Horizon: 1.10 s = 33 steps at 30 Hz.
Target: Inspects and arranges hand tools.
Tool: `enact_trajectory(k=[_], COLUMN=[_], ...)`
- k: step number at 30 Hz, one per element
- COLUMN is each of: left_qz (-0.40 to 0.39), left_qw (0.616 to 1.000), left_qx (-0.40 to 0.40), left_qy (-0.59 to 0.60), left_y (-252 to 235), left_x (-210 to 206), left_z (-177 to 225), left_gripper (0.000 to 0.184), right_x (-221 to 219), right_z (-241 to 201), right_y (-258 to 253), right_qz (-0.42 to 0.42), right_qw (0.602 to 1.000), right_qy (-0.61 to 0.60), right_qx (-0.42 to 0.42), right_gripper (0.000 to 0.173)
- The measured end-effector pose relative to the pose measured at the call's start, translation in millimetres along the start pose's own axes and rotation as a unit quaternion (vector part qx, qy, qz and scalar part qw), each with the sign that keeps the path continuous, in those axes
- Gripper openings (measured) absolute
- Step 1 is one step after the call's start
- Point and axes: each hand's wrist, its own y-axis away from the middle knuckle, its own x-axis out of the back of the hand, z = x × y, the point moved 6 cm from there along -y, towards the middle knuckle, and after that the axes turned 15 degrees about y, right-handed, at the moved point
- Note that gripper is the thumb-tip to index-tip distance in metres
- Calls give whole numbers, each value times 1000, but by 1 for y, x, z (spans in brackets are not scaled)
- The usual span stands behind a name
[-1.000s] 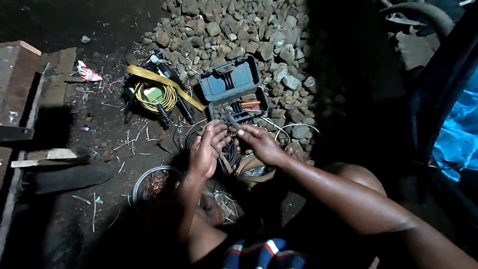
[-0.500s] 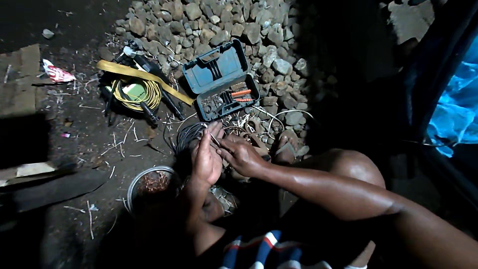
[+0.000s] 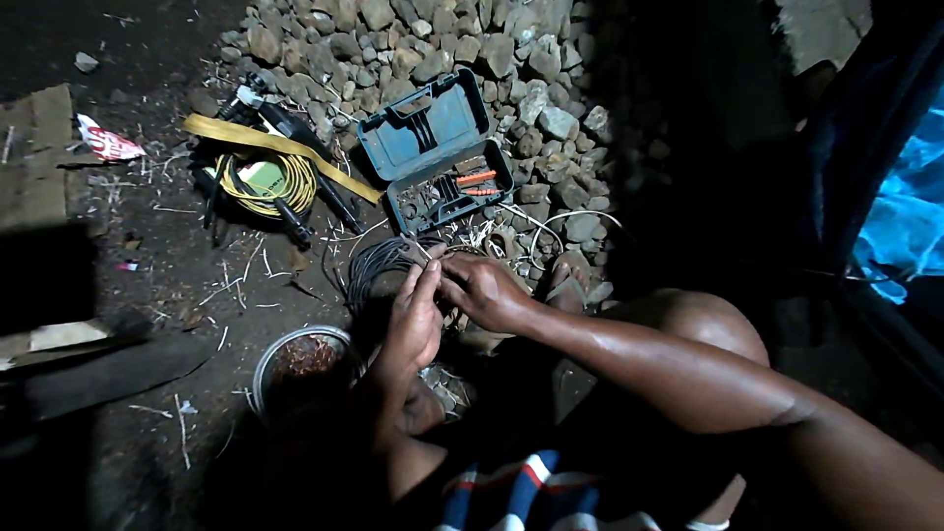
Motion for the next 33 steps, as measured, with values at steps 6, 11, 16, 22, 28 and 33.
enact_trajectory(k=[6, 11, 16, 22, 28, 33], left_qz=[30, 51, 91, 121, 102, 119], left_qw=[999, 997, 995, 972, 849, 743], left_qx=[-35, -43, -29, 40, 96, 100], left_qy=[-19, -27, -11, -198, -509, -651], left_y=[-1, -6, -25, -84, -214, -285], left_x=[6, 12, 33, 65, 97, 97], left_z=[2, 18, 18, -9, -19, -27], left_gripper=[35, 36, 38, 33, 46, 39], right_x=[-8, 0, 16, 10, 14, 27], right_z=[2, -5, 4, 19, 36, 53], right_y=[-1, 6, 18, 24, 33, 35], right_qz=[-54, -130, -271, -330, -360, -335], right_qw=[998, 978, 935, 916, 906, 920], right_qy=[14, 156, 220, 219, 214, 198], right_qx=[7, 56, 58, 57, 63, 51], right_gripper=[27, 31, 41, 39, 37, 35])
